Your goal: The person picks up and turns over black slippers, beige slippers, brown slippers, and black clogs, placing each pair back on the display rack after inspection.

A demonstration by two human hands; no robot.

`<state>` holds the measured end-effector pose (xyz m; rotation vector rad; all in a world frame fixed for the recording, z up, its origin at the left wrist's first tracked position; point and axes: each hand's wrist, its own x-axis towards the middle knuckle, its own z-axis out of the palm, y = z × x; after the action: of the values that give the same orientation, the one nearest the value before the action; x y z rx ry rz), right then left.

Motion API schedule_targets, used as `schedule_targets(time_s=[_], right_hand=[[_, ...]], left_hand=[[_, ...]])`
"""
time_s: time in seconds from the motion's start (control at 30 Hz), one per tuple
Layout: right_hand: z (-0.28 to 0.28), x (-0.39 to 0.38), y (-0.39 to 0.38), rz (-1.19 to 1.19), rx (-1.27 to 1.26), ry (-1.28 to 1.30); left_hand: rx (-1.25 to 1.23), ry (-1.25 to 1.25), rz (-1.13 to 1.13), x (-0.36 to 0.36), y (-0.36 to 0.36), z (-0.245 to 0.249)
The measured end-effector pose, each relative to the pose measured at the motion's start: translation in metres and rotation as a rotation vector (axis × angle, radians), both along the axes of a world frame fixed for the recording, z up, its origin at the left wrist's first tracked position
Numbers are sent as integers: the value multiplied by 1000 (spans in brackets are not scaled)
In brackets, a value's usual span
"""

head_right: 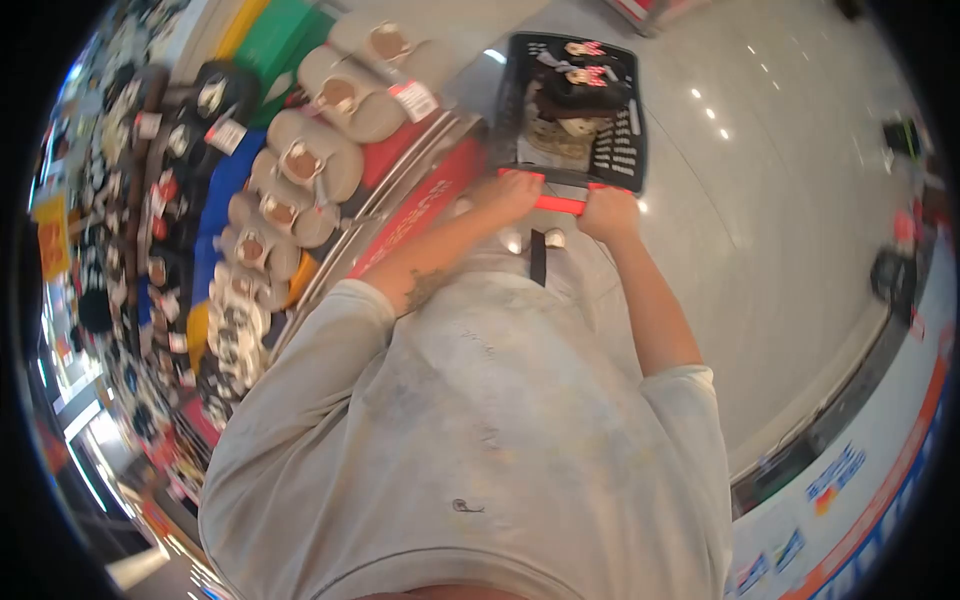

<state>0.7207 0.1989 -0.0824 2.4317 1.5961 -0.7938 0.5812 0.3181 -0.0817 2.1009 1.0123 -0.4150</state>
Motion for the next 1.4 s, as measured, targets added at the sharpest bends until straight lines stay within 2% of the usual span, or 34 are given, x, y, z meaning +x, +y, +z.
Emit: schedule_targets(time_s=[0.1, 0.13, 0.2, 0.23, 0.3, 0.37, 0.43, 0.5, 0.57, 0.63, 0.67, 0.7, 0.73, 0.77, 0.8, 0.83, 0.87, 0.97, 1.07, 1.1, 1.17, 1.2, 1.27, 1.3, 1.33, 1.4], right_hand=[[9, 18, 7, 55, -36, 4], [6, 21, 7, 43, 3, -9], [1, 29, 10, 64, 51, -8], [2, 31, 10, 60, 43, -11], [2, 34, 13, 63, 33, -6], [5, 36, 16, 71, -4, -55], [9, 37, 14, 48, 53, -54], [16, 36, 16, 35, 34, -54], [16, 32, 13, 23, 59, -65], [8, 28, 9, -18, 195, -139], [9, 27, 11, -65, 47, -138], [11, 22, 8, -47, 49, -158], [11, 16, 3, -75, 88, -267], [11, 13, 1, -104, 127, -372], [32, -5, 13, -173, -29, -379], [38, -16, 21, -167, -40, -393], [42, -25, 27, -158, 89, -334], [53, -63, 58, -110, 316, -2], [62, -115, 105, -34, 409, 158], [60, -128, 118, -8, 457, 231], [70, -156, 145, 57, 431, 348], [74, -165, 151, 67, 415, 345], [80, -181, 166, 307, 413, 355], [82, -188, 174, 305, 415, 353], [84, -193, 180, 161, 380, 492], [80, -201, 187, -117, 293, 719]], left_hand=[[195, -101, 61, 1, -11, -30], [219, -102, 115, -2, -6, -24], [155, -186, 9, -13, -6, -11], [164, -175, 37, -24, -3, -5], [64, -387, 7, -55, 4, 13], [37, -346, 103, -89, 12, 61], [156, -401, 178, -130, 25, 68], [100, -371, 389, -163, 42, 100], [251, -357, 436, -193, 67, 122], [516, -317, 402, -218, 99, 139], [518, -334, 424, -227, 114, 143], [722, -263, 371, -235, 130, 144], [922, -183, 316, -243, 145, 145], [919, -191, 337, -248, 156, 145], [804, -57, 352, -253, 166, 144], [684, 68, 356, -256, 175, 142], [450, -24, 285, -265, 186, 137], [235, -117, 225, -271, 200, 130], [265, -277, 184, -277, 213, 113], [265, -287, 189, -271, 221, 122], [-164, -38, 216, -256, 235, 146], [-142, -38, 160, -255, 239, 128], [-112, -97, 189, -260, 233, 116], [-73, -154, 210, -261, 234, 116], [-75, -154, 205, -262, 238, 117], [-311, -37, 170, -267, 246, 122]])
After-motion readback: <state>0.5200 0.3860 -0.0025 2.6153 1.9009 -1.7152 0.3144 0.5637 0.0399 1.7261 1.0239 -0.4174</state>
